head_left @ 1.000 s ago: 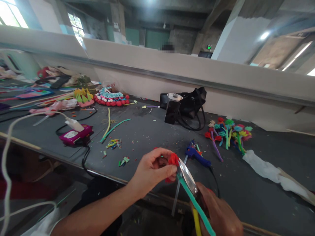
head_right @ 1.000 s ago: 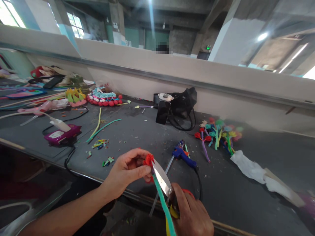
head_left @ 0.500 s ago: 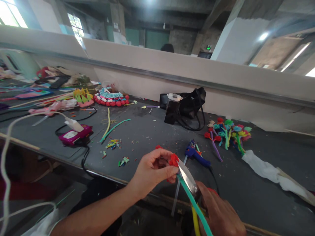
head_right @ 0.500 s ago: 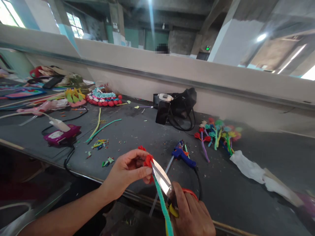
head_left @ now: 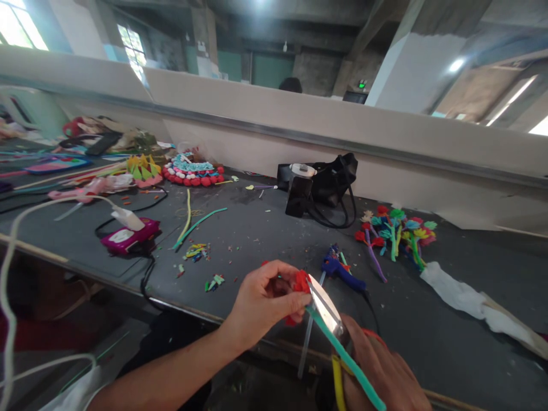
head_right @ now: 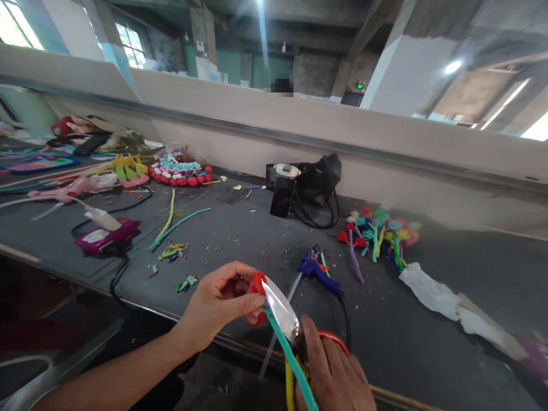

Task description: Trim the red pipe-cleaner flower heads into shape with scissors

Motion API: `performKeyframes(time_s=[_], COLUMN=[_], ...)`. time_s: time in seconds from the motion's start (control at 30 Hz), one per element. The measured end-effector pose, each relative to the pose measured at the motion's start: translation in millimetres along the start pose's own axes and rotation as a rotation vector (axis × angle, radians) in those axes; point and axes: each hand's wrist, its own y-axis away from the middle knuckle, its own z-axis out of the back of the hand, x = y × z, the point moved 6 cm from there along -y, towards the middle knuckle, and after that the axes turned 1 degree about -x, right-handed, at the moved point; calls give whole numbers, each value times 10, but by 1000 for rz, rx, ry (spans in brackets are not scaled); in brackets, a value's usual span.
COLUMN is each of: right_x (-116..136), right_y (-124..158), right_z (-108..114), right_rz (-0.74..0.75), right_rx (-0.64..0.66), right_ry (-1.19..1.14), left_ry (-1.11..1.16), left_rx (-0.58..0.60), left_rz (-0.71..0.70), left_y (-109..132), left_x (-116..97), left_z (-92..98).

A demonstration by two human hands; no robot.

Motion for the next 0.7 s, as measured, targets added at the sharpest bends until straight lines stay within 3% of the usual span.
performKeyframes(time_s=[0.7], right_x=[28], right_y=[31], right_z=[38], right_rz=[33], right_rx=[-83], right_ry=[43], left_ry=[-57], left_rx=[-14], left_rz=[12], left_y=[12], left_x=[-9], left_z=[12])
